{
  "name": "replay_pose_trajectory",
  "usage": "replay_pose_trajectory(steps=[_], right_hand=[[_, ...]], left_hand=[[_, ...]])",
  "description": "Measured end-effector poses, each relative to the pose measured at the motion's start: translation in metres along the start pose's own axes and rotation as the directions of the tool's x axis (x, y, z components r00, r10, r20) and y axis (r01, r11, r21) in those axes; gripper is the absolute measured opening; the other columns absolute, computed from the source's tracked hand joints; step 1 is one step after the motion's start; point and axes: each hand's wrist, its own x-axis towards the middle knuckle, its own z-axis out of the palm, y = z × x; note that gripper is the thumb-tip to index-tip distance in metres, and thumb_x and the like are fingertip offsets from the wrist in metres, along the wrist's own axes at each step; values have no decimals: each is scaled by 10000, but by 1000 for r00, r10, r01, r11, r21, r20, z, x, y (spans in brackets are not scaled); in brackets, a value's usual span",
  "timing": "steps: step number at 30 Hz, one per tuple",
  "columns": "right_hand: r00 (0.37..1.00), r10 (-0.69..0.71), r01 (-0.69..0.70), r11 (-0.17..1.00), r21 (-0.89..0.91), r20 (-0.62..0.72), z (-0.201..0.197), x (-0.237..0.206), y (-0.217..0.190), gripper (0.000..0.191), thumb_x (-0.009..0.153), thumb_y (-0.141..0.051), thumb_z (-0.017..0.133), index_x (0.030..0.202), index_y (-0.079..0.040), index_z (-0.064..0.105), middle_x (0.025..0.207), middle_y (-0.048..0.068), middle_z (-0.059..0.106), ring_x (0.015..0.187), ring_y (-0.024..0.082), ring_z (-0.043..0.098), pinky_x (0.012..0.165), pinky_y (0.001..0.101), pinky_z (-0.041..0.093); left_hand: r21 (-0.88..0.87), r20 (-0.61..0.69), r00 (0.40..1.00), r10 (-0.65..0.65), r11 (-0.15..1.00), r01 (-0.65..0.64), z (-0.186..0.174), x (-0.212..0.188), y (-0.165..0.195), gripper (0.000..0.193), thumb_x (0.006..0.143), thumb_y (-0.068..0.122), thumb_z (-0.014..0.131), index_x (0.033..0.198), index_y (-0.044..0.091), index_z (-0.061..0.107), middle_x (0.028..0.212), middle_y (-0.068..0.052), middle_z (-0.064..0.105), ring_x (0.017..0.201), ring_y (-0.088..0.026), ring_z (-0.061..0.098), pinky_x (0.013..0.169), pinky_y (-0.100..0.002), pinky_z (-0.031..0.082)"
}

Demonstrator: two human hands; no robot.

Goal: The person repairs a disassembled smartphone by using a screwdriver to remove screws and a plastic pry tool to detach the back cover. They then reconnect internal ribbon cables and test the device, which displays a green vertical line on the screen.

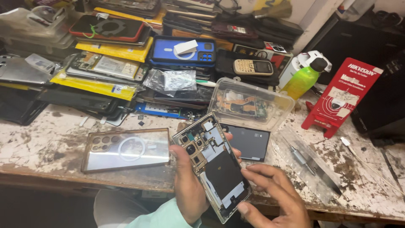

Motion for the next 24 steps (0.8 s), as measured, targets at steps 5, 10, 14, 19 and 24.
replay_pose_trajectory(steps=[5, 10, 14, 19, 24], right_hand=[[991, 120, -131, 896, 424, 51, 2, -4, 32, 407, 789, -41, 835, 1186, 4, 753, 1349, 153, 606, 1143, 241, 676, 943, 398, 620], [963, 246, -264, 777, 572, 110, -3, -1, 43, 384, 866, 89, 780, 1219, 51, 633, 1040, 264, 703, 955, 283, 698, 835, 397, 583], [929, 309, -368, 699, 613, 205, -6, 12, 28, 484, 859, 110, 712, 1306, 15, 550, 1139, 235, 722, 986, 241, 695, 865, 388, 589], [941, 261, -334, 630, 701, 214, -2, 23, 8, 368, 804, 126, 649, 1159, 52, 595, 1222, 230, 687, 1185, 222, 643, 1039, 398, 517], [945, 190, -326, 595, 734, 266, -3, 26, 7, 285, 817, 143, 635, 1096, 89, 622, 1262, 243, 664, 1317, 261, 594, 1124, 430, 437]], left_hand=[[-17, 38, 999, -20, 1000, 20, -6, 0, -5, 1057, 866, 827, 236, 1440, -9, 533, 1116, -125, 696, 1034, -199, 683, 909, -352, 586], [60, 93, 996, -11, 998, 5, -7, -3, -7, 1060, 880, 837, 238, 1438, -19, 519, 1144, -131, 692, 1048, -208, 679, 934, -360, 577], [47, 100, 995, -27, 999, 22, -6, -6, -9, 1074, 870, 839, 228, 1436, -30, 508, 1147, -123, 684, 1080, -212, 684, 976, -366, 577], [21, 116, 993, -22, 1000, 20, -8, -7, -10, 1057, 877, 820, 249, 1443, -37, 502, 1150, -127, 688, 1076, -218, 684, 970, -363, 567], [43, 90, 995, 41, 998, -45, -8, -8, -13, 1014, 930, 783, 247, 1423, -61, 517, 1145, -152, 697, 1066, -229, 687, 951, -365, 568]])
